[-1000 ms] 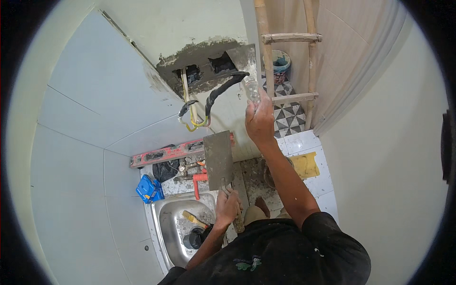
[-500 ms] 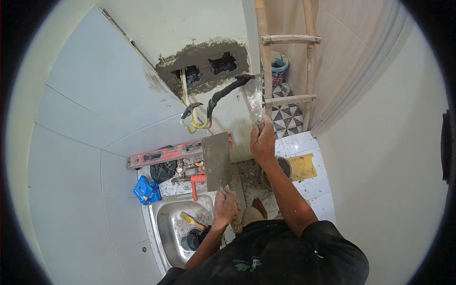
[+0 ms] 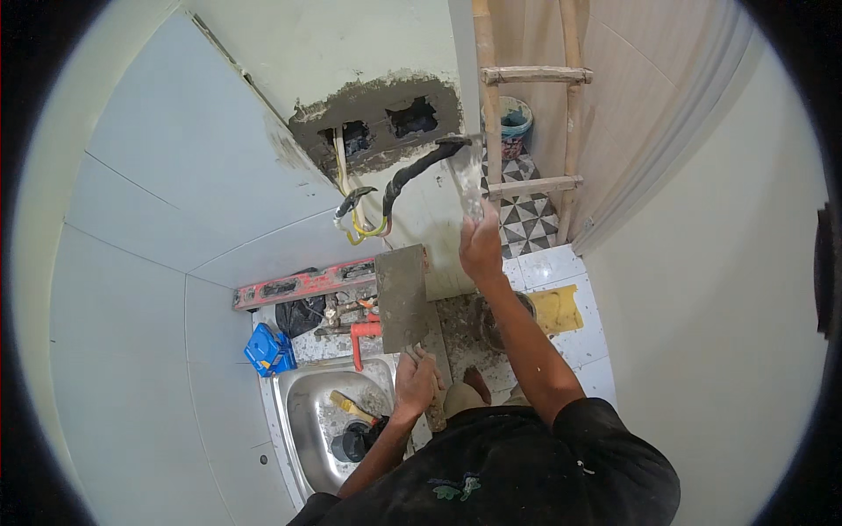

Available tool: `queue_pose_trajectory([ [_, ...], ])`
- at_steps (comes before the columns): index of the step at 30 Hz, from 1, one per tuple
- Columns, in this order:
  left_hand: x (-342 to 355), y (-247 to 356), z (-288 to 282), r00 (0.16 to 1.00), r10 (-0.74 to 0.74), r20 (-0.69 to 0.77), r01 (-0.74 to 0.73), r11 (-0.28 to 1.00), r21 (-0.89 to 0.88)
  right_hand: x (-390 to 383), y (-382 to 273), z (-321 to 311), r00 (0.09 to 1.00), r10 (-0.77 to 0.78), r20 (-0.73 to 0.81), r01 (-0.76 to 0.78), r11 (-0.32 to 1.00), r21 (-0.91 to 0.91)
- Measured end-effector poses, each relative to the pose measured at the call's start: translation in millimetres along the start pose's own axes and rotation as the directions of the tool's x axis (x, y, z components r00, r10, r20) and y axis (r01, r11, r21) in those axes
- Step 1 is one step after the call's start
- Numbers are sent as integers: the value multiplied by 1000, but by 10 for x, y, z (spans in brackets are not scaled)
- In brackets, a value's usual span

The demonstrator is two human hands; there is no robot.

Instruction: Apply plaster compound around an electrical outlet box on a wall using a spatula and trowel.

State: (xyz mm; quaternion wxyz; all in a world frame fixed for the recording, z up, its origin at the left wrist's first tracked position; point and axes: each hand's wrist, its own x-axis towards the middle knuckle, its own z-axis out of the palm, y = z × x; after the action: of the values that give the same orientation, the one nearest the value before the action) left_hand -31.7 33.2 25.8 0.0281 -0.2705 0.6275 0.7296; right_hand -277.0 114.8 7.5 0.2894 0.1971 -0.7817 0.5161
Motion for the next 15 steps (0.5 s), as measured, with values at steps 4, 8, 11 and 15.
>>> queue_pose_trajectory([
  [4,29,-96,4,997,45,-57,-47,998,-40,-70,-148,-119,1000,16,-11,-15,993,118],
  [8,33,-64,12,999,23,-47,-23,1000,-13,420,-481,-245,999,-34,-13,34,999,31],
  [11,31,-48,32,998,13,-61,-13,1000,-9,527,-537,-207,998,-17,-64,21,998,58],
  [15,42,-130,14,997,71,-33,-72,997,-21,402,-419,-147,1000,29,11,-28,998,-62],
])
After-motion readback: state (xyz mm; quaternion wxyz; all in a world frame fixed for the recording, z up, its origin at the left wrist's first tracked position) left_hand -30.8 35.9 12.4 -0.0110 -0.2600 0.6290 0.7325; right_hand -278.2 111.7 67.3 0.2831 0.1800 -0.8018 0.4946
